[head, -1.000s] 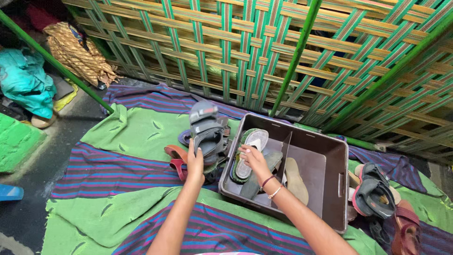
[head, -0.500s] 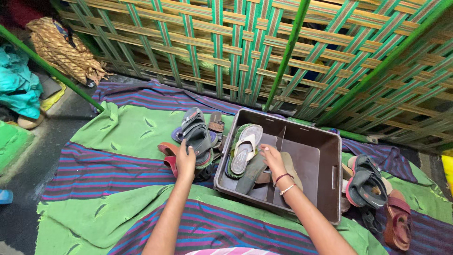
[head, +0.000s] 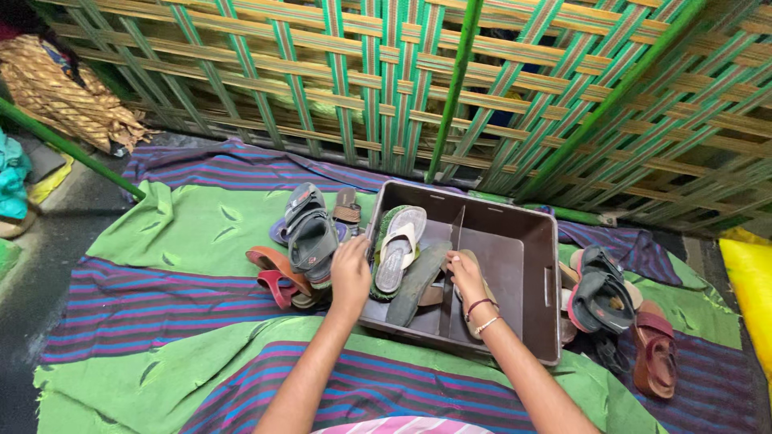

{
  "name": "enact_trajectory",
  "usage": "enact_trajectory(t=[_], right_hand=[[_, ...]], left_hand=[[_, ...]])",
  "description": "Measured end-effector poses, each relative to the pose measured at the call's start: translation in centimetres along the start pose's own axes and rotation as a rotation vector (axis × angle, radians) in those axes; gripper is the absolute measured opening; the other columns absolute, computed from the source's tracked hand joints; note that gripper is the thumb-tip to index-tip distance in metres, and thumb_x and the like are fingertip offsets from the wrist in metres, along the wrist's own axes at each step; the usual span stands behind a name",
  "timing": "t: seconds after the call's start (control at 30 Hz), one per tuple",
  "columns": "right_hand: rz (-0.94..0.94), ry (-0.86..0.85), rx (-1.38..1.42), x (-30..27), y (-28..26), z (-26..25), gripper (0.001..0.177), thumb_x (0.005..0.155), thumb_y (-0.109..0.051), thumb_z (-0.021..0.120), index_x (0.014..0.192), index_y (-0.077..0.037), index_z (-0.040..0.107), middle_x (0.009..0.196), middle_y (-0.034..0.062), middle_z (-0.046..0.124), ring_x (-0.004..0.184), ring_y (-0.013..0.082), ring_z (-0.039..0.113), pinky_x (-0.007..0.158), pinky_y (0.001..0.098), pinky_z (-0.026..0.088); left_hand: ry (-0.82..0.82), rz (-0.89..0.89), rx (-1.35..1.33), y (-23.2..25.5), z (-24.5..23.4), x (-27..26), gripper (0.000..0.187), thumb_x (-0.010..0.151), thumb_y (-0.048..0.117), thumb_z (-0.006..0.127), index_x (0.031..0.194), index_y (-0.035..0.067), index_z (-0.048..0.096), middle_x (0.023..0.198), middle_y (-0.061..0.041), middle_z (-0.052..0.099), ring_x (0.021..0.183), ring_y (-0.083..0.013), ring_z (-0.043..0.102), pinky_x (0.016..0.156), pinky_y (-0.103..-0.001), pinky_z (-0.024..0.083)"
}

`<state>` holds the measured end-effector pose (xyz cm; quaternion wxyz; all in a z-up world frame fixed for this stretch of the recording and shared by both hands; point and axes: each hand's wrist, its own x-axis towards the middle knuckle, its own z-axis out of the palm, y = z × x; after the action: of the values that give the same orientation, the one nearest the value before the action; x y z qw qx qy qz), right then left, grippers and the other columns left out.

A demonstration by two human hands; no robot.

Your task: The person removes various sandals and flip-flops from a divided plastic tray and places them in piles on the floor. The person handles each shoe individually, turning them over and stacking them by type.

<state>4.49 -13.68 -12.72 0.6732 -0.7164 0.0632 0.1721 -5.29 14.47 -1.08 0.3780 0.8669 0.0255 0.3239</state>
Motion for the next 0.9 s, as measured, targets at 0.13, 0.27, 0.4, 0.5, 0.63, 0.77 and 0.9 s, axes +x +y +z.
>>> enact_trajectory(t=[0.13, 0.27, 0.4, 0.5, 0.63, 0.77, 0.9], right_hand=[[0.003, 0.060, 0.002, 0.0, 1.2, -0.4, 0.046, 0.104, -0.034, 0.049, 0.137, -0.004, 0.062, 0.138, 0.0074, 0.066, 0.124, 0.0232, 0.060, 0.096, 0.0382, 0.046], [0.017, 0.067, -0.046, 0.0, 2.6, -1.0, 0.047, 0.104, -0.034, 0.049, 0.137, -0.005, 0.062, 0.137, 0.0054, 0.067, 0.120, 0.0209, 0.061, 0.093, 0.0368, 0.047], [0.033, 0.030, -0.030, -0.6, 4.1, -1.4, 0.046, 0.105, -0.036, 0.047, 0.140, -0.008, 0.059, 0.140, 0.0045, 0.063, 0.125, 0.0195, 0.057, 0.100, 0.0389, 0.047], [0.143, -0.029, -0.027, -1.0, 5.0, -1.3, 0.045, 0.105, -0.036, 0.044, 0.138, -0.008, 0.059, 0.141, 0.0059, 0.063, 0.130, 0.0207, 0.056, 0.104, 0.0441, 0.046], [0.168, -0.022, -0.044, -1.0, 6.2, -1.2, 0.043, 0.106, -0.034, 0.042, 0.140, -0.013, 0.056, 0.144, 0.0046, 0.060, 0.137, 0.0222, 0.052, 0.105, 0.0480, 0.047], [0.230, -0.031, -0.062, -0.7, 6.9, -0.8, 0.043, 0.106, -0.035, 0.040, 0.140, -0.015, 0.056, 0.147, 0.0033, 0.058, 0.140, 0.0206, 0.049, 0.103, 0.0494, 0.049], [0.236, -0.023, -0.010, -1.1, 7.5, -0.4, 0.041, 0.108, -0.036, 0.040, 0.139, -0.014, 0.055, 0.147, 0.0045, 0.057, 0.142, 0.0190, 0.047, 0.101, 0.0488, 0.052]], left_hand=[[-0.096, 0.101, 0.042, -0.6, 3.0, -0.9, 0.031, 0.085, -0.002, 0.058, 0.114, -0.002, 0.069, 0.127, -0.022, 0.067, 0.121, -0.0415, 0.061, 0.109, -0.051, 0.044], [-0.231, 0.076, 0.061, -2.2, 6.3, -2.3, 0.031, 0.088, 0.000, 0.059, 0.118, -0.002, 0.067, 0.132, -0.024, 0.064, 0.116, -0.0422, 0.061, 0.100, -0.050, 0.048], [-0.390, -0.098, 0.091, -5.1, 8.8, -4.0, 0.035, 0.090, 0.001, 0.058, 0.125, -0.002, 0.064, 0.142, -0.026, 0.057, 0.112, -0.0448, 0.060, 0.096, -0.051, 0.051], [-0.382, 0.126, 0.155, -7.0, 9.8, -5.2, 0.043, 0.083, -0.001, 0.061, 0.125, -0.002, 0.063, 0.145, -0.031, 0.051, 0.116, -0.0474, 0.059, 0.100, -0.051, 0.049], [-0.532, -0.009, 0.262, -8.5, 11.2, -6.2, 0.059, 0.079, -0.005, 0.062, 0.137, 0.002, 0.057, 0.150, -0.035, 0.037, 0.121, -0.0517, 0.054, 0.102, -0.051, 0.047], [-0.616, -0.019, 0.345, -9.5, 12.4, -6.2, 0.074, 0.071, -0.007, 0.065, 0.142, 0.007, 0.050, 0.152, -0.035, 0.030, 0.127, -0.0513, 0.049, 0.104, -0.051, 0.045], [-0.660, -0.107, 0.316, -10.3, 13.0, -6.5, 0.075, 0.078, -0.007, 0.063, 0.148, 0.010, 0.045, 0.154, -0.033, 0.030, 0.126, -0.0508, 0.050, 0.105, -0.052, 0.045]])
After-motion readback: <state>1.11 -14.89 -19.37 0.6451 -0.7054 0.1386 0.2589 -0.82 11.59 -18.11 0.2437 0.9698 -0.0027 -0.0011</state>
